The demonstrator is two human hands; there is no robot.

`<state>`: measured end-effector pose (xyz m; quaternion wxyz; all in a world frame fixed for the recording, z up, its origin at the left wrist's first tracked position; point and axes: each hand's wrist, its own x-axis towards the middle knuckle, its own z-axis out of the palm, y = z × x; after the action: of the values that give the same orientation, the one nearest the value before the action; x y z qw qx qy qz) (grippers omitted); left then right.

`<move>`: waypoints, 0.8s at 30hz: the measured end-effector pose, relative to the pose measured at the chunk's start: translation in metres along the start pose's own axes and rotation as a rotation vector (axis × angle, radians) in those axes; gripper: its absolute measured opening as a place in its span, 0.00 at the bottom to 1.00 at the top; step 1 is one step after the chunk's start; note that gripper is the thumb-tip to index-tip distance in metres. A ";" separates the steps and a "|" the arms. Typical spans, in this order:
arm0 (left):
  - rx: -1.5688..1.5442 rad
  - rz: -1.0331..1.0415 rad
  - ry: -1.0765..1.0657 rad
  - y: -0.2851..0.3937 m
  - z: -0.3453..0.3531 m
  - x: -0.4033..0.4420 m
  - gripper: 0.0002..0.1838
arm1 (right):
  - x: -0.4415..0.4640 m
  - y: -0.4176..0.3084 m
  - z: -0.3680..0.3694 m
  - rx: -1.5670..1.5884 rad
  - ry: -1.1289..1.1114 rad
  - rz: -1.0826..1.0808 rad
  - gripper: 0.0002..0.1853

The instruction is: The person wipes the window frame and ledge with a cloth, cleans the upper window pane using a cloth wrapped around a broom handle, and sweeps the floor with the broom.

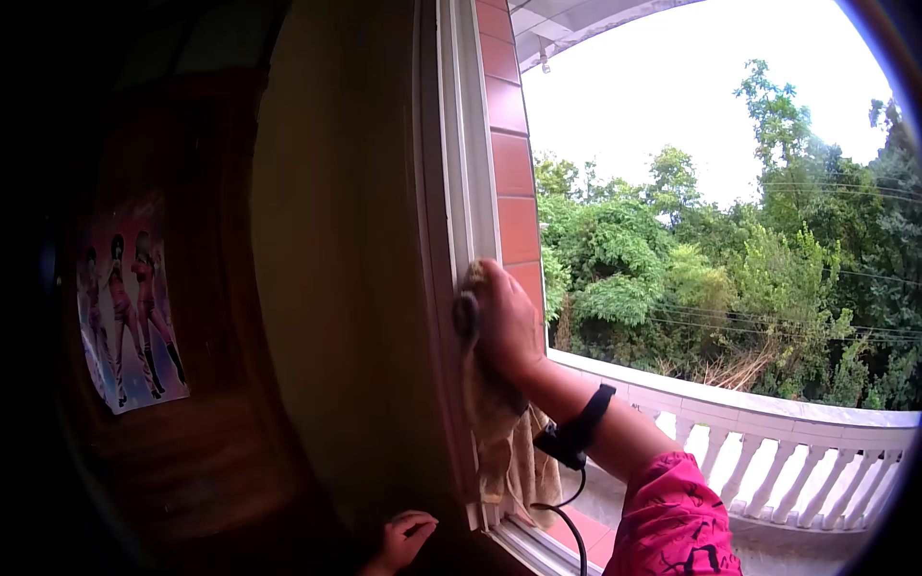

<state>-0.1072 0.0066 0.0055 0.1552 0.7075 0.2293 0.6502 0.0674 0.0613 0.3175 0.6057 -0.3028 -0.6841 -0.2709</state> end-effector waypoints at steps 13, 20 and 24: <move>0.171 -0.049 0.019 -0.006 -0.092 0.078 0.03 | 0.382 -0.050 0.030 -0.078 0.199 -0.172 0.40; 0.090 -0.032 0.023 -0.023 -0.094 0.068 0.05 | 0.232 -0.008 0.018 -0.096 -0.045 -0.225 0.40; 0.089 0.107 -0.021 -0.020 -0.078 0.065 0.05 | 0.062 -0.022 -0.003 -0.219 -0.326 0.003 0.45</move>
<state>-0.1840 0.0521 0.0586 0.0913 0.7315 0.2182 0.6395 0.0481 0.0493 0.3794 0.4507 -0.4080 -0.7391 -0.2900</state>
